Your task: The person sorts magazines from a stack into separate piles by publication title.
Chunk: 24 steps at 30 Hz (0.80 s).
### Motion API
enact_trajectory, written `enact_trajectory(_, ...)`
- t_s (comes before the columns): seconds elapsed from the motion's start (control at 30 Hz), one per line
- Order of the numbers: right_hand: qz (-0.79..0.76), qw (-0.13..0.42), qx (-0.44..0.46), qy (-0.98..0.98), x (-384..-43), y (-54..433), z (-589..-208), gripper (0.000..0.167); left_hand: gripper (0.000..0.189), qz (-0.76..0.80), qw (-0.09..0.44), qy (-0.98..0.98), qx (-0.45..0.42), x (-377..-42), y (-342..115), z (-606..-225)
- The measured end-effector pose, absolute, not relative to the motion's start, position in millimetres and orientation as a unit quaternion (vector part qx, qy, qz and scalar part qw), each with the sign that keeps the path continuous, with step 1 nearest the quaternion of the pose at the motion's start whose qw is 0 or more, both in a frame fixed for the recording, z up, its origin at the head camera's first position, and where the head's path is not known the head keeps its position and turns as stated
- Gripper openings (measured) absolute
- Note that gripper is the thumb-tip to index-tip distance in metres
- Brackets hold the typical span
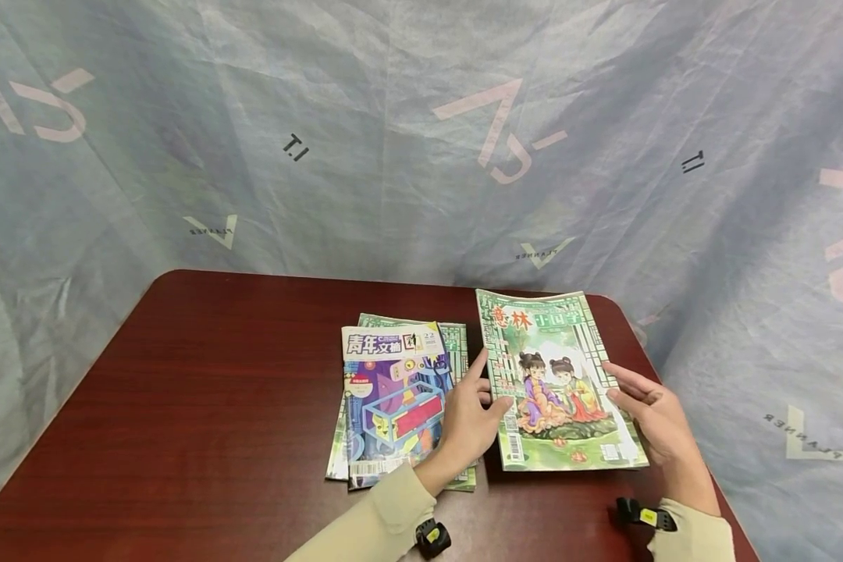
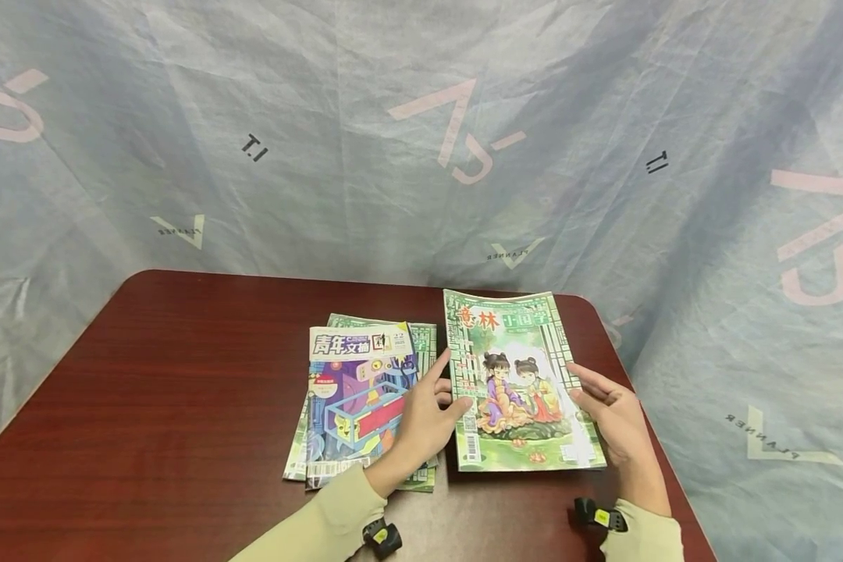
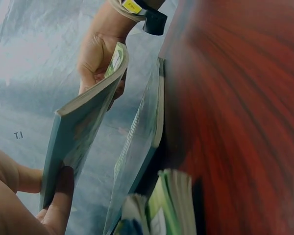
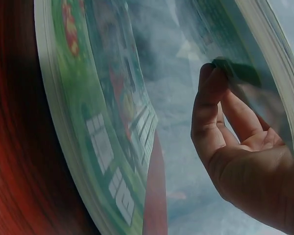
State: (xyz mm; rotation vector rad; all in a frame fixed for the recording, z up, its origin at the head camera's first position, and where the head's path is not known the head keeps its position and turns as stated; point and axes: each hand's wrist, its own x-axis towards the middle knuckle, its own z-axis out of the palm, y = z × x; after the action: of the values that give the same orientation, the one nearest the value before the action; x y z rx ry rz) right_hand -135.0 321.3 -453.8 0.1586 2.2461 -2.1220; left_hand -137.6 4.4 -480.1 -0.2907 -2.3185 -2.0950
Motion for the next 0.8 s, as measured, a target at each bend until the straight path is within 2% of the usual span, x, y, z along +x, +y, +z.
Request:
enact_trajectory(0.17,-0.702,0.034,0.042,0.71,-133.3,332.9,-456.0,0.046,0.079,-0.659,-0.003,-0.747,-0.087,-136.4,11.9,-483.4)
enact_trajectory(0.5,-0.713,0.029,0.052,0.699,-127.5,347.0,-453.6,0.046,0.082,-0.667,-0.062,-0.735,-0.105,-138.7,22.1,-485.7)
enact_trajectory(0.8,-0.662,-0.013,0.083,0.745,-126.6,354.6,-461.4,0.044,0.081,-0.674,-0.087,-0.727,-0.101,-141.0,32.2,-484.7)
